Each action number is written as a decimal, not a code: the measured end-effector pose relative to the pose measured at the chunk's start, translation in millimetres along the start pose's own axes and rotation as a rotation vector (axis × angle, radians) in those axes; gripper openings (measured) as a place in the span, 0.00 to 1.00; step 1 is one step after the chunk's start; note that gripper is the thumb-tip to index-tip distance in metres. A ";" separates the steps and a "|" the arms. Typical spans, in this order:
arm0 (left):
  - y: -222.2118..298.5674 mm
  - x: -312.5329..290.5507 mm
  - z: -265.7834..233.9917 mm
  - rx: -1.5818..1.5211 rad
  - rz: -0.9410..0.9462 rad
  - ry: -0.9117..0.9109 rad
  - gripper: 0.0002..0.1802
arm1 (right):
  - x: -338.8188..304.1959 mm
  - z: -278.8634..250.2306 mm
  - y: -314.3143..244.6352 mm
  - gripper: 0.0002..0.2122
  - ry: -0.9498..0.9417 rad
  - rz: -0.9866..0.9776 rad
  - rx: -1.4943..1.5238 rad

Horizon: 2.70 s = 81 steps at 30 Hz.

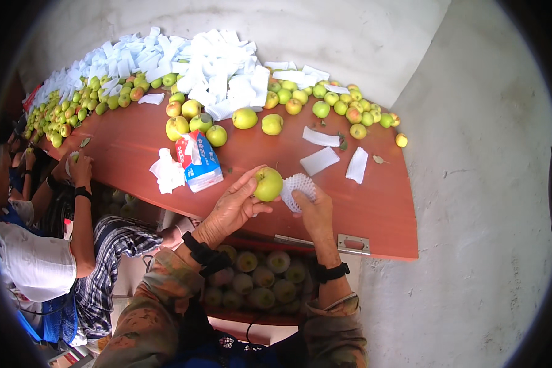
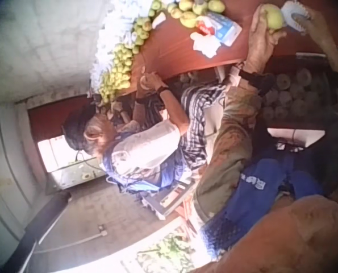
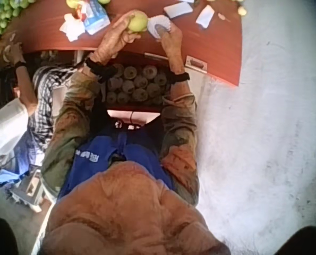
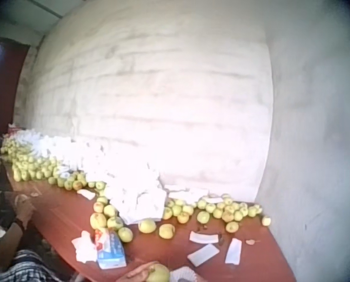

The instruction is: Placing foam protection sleeves on apples and arranging them into a cardboard box.

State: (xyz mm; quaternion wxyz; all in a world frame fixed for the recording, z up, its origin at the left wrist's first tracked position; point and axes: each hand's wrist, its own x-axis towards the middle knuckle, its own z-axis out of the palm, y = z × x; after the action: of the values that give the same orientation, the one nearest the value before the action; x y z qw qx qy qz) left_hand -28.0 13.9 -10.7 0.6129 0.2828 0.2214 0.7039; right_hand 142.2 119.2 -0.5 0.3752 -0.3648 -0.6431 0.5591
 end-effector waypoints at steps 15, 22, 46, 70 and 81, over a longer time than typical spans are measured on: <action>2.7 -8.1 11.2 0.700 -0.130 0.023 0.33 | 12.8 -5.1 26.3 0.08 -0.163 -0.113 0.072; 1.2 -8.5 18.9 0.713 -0.177 -0.162 0.33 | 7.2 -6.7 17.0 0.06 -0.167 -0.067 0.189; -4.6 -5.1 3.5 0.473 -0.123 0.010 0.32 | 3.1 -16.0 -4.0 0.17 -0.282 -0.090 0.177; 9.8 -13.4 -0.7 0.070 -0.294 -0.243 0.39 | 0.3 -32.5 -17.8 0.25 -0.343 -0.036 0.697; 11.0 -12.5 1.8 0.125 -0.171 -0.198 0.41 | 6.5 -33.7 -15.4 0.24 -0.135 0.047 0.693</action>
State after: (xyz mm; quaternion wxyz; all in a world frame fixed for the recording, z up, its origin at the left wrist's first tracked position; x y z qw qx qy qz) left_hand -33.7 -0.2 -3.6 0.6707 0.3687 0.2265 0.6024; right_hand 168.5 138.3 18.3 0.4203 -0.1929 -0.4299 0.7754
